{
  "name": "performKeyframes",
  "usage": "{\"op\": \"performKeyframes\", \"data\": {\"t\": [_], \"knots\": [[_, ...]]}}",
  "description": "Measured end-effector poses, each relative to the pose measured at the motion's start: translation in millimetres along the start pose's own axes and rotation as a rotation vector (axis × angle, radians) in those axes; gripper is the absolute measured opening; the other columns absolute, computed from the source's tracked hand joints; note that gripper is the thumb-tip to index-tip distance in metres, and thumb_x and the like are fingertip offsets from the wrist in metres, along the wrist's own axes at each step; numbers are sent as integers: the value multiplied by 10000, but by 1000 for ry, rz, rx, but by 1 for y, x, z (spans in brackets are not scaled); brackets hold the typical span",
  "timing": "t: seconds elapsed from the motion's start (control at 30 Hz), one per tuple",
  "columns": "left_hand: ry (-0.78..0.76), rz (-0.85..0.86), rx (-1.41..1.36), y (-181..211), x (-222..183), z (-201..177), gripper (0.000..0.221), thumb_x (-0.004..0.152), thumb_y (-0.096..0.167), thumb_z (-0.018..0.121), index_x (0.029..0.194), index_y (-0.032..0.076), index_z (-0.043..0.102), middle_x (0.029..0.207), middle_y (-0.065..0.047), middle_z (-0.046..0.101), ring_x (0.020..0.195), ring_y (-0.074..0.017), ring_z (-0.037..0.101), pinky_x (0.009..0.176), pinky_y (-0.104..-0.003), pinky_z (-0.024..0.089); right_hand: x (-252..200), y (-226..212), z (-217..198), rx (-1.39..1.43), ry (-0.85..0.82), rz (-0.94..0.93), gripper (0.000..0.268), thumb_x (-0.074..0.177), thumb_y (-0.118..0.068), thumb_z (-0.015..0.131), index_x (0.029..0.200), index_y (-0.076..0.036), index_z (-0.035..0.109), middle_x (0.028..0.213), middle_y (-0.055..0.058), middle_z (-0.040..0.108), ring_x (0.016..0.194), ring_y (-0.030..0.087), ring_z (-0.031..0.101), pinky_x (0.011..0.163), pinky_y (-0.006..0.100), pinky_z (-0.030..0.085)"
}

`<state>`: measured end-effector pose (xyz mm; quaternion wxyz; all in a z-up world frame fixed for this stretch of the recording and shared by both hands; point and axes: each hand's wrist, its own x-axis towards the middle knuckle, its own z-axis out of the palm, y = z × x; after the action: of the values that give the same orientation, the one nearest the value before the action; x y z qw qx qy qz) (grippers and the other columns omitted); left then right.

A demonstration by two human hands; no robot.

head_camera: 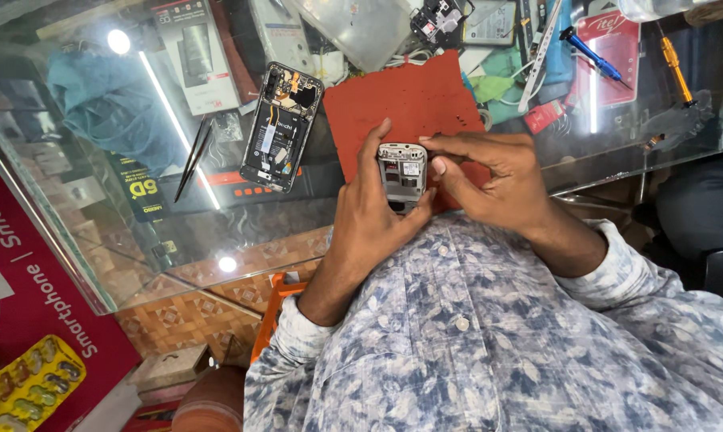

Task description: The person disassembles a white feature phone using a blue screwdriver and a black prying tool. They remove the back cover, battery, and keypad, then place the components on a red mat on a glass workbench.

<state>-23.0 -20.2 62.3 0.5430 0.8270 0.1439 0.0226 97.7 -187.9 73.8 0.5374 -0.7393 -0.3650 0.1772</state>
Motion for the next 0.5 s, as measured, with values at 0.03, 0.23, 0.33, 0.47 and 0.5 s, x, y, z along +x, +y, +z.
{"op": "performKeyframes", "data": {"t": [0.03,0.23,0.33,0.47,0.5], "knots": [[-13,-20,-7,0,1,0,973,843,212,806,1586,27,207,1133,-214,728,975,-342,784,827,-427,653,0,1,-1,-2,-3,2,261,988,-23,694,1247,-4,719,1109,170,772,975,199,782,852,286,610],[42,74,289,-9,7,-9,914,786,212,808,1543,-5,344,1245,-235,655,950,-407,740,754,-485,602,1,36,-33,-587,220,-57,93,1058,3,729,1150,8,725,1095,139,751,921,264,717,802,351,569],[19,37,427,-11,12,-10,807,766,204,818,1475,27,476,1249,-169,629,903,-404,717,686,-500,566,1,64,-66,-729,238,-21,144,1005,70,688,1140,23,674,1247,155,682,1063,339,647,868,408,541],[-13,122,510,-13,14,-9,765,734,179,811,1427,28,525,1280,-155,548,1027,-369,668,734,-471,566,-10,91,-92,-952,217,41,315,930,94,692,1238,27,682,1234,176,594,1154,393,548,1005,488,477],[-40,116,538,-14,15,-8,758,740,176,815,1429,28,535,1269,-147,537,1045,-357,650,754,-465,566,-12,97,-95,-975,214,66,318,926,93,687,1235,18,678,1238,170,590,1153,389,539,1007,487,472]]}}
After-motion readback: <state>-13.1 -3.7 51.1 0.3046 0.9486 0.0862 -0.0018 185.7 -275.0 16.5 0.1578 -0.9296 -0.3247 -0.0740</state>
